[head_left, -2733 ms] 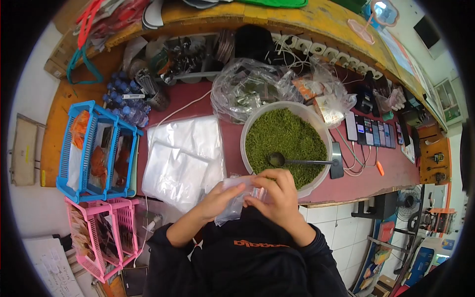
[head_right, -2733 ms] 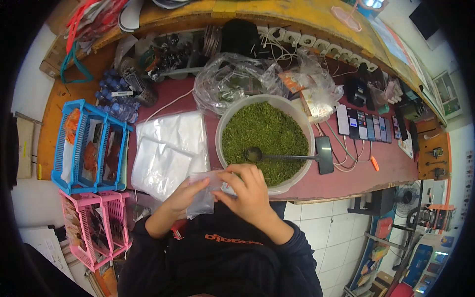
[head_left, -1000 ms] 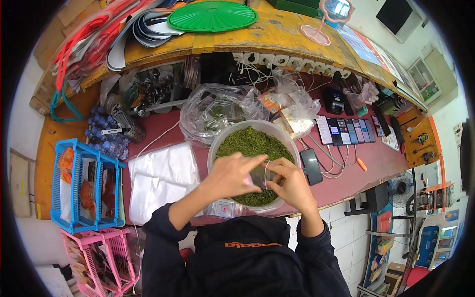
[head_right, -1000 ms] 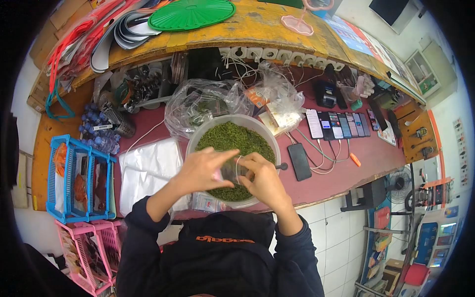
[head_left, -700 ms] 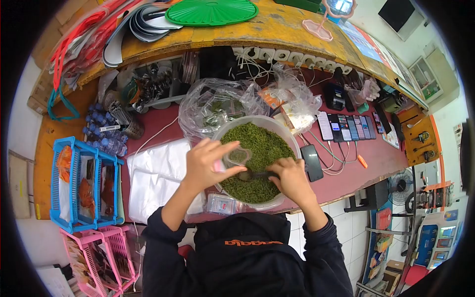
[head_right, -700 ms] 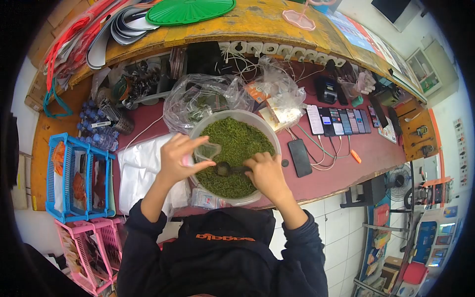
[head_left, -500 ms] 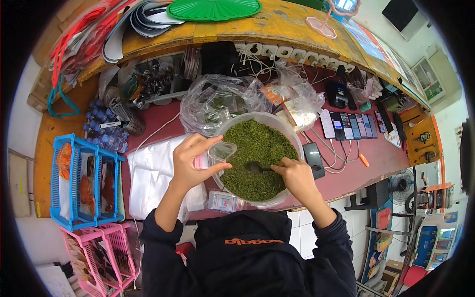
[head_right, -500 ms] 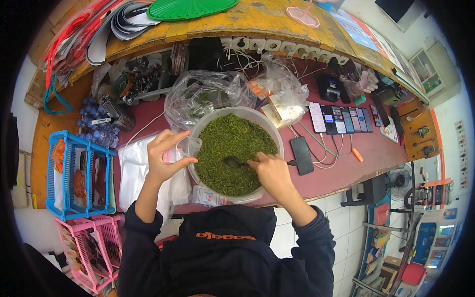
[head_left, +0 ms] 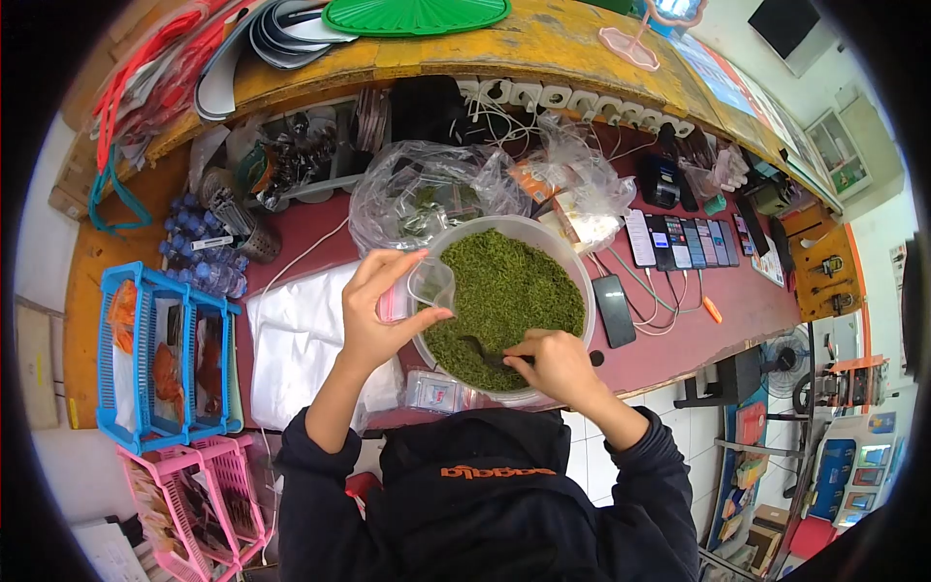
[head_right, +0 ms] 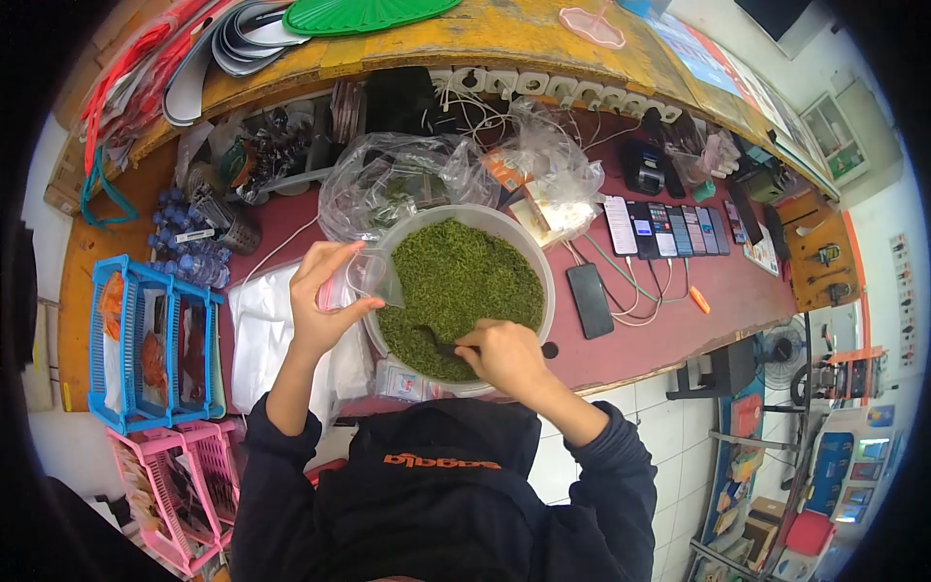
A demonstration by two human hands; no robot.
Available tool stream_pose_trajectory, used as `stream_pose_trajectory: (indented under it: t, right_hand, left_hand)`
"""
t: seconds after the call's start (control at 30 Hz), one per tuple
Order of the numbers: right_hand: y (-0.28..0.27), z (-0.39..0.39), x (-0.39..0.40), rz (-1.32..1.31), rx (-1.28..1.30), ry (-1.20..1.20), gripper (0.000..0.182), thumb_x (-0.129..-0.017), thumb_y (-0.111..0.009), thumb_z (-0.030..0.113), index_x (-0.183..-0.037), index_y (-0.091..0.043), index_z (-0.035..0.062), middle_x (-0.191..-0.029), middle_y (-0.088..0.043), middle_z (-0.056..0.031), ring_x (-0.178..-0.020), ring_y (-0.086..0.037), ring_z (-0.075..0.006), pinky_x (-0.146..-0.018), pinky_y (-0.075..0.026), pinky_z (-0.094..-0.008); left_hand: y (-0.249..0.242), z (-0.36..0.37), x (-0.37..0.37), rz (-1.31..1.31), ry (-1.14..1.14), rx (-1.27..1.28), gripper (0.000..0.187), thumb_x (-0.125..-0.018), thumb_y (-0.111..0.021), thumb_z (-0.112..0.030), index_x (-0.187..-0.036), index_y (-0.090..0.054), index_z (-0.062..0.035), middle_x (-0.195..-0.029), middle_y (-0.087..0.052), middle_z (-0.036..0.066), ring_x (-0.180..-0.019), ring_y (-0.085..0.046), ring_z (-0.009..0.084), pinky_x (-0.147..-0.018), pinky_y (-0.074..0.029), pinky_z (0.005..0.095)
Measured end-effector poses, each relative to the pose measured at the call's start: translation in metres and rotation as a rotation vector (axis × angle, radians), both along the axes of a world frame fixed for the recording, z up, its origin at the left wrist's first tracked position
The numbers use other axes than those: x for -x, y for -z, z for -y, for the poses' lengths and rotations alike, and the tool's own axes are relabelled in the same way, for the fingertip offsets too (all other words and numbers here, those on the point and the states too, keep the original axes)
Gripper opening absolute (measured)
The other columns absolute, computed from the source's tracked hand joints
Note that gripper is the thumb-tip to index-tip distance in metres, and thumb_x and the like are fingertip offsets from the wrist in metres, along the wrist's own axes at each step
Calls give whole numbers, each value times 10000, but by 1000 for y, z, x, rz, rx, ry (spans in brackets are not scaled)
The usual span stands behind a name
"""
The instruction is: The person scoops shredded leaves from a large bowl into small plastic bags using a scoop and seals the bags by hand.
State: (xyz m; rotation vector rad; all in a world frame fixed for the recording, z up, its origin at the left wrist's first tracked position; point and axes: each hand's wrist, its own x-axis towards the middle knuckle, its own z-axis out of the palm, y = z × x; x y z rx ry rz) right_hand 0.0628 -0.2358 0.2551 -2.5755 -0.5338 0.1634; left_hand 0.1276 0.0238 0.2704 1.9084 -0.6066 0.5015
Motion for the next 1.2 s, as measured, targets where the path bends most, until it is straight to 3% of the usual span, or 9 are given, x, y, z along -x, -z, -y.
stream_pose_trajectory:
  t: [0.27,0.4,0.53,0.7,0.8,0.93,1.03,1.13,1.2]
  right_hand:
    - [0,18,-20,-74,-200,103,140,-772,-736,207,-837,-755,85,-781,-690,-108,-706,-663,-302,-639,-518,-372]
    - [-34,30,-22,13,-221,222,129,-774,-751,161,-852,-746,58,-767,-677,-102,-657,-659,-266,-609,-505,-340]
    - [-58,25,-18,276,-271,318,119,-774,-749,85,-892,-740,72,-773,-646,-64,-603,-633,-203,-563,-482,-287]
    - [-55,15,-12,726,28,240,121,-747,-759,81,-862,-732,106,-801,-612,-7,-566,-563,-158,-513,-446,-299]
    - [-54,11,-10,798,67,245,130,-723,-765,73,-842,-730,112,-790,-601,-3,-602,-555,-152,-518,-437,-296]
    - [-69,24,-7,698,5,375,140,-707,-776,87,-837,-727,103,-805,-607,-12,-656,-585,-168,-557,-463,-302]
    - [-76,30,-11,396,8,260,147,-711,-775,127,-841,-722,83,-863,-621,-57,-755,-633,-249,-634,-510,-343]
    - [-41,-7,-37,349,-280,-7,214,-746,-752,134,-949,-699,90,-1006,-615,-62,-843,-639,-277,-712,-517,-363]
    - [-18,-10,-46,359,-258,-33,192,-768,-734,117,-947,-677,81,-1019,-610,-67,-860,-635,-291,-728,-515,-380]
  left_hand:
    - [0,-1,0,-102,-29,51,602,-615,-883,-220,-1126,-664,12,-1122,-675,165,-1048,-639,262,-918,-473,358]
    - [9,8,-2,-116,-26,-37,600,-604,-889,-242,-1113,-674,-7,-1088,-689,143,-1001,-655,255,-893,-486,346]
    - [12,40,1,-128,-34,-207,579,-597,-883,-319,-1069,-694,-41,-1055,-695,120,-946,-668,268,-837,-515,342]
    - [7,61,-1,-181,-34,-210,583,-606,-876,-364,-1051,-693,-35,-1039,-696,120,-943,-675,283,-826,-521,352]
    - [7,63,0,-192,-52,-215,590,-603,-877,-373,-1051,-692,-37,-1035,-697,116,-944,-675,279,-823,-522,352]
    - [14,56,1,-124,-174,-216,586,-597,-877,-376,-1048,-692,-50,-1035,-696,93,-920,-669,268,-802,-525,351]
    - [17,56,7,-3,-324,-276,603,-599,-870,-355,-1094,-680,-67,-1039,-687,74,-906,-651,260,-782,-525,352]
    - [24,67,14,117,-317,-325,653,-605,-861,-324,-1172,-649,-77,-1075,-667,68,-901,-634,258,-774,-523,355]
    - [22,63,14,89,-310,-398,684,-631,-848,-296,-1235,-612,-77,-1109,-651,74,-954,-634,262,-797,-521,350]
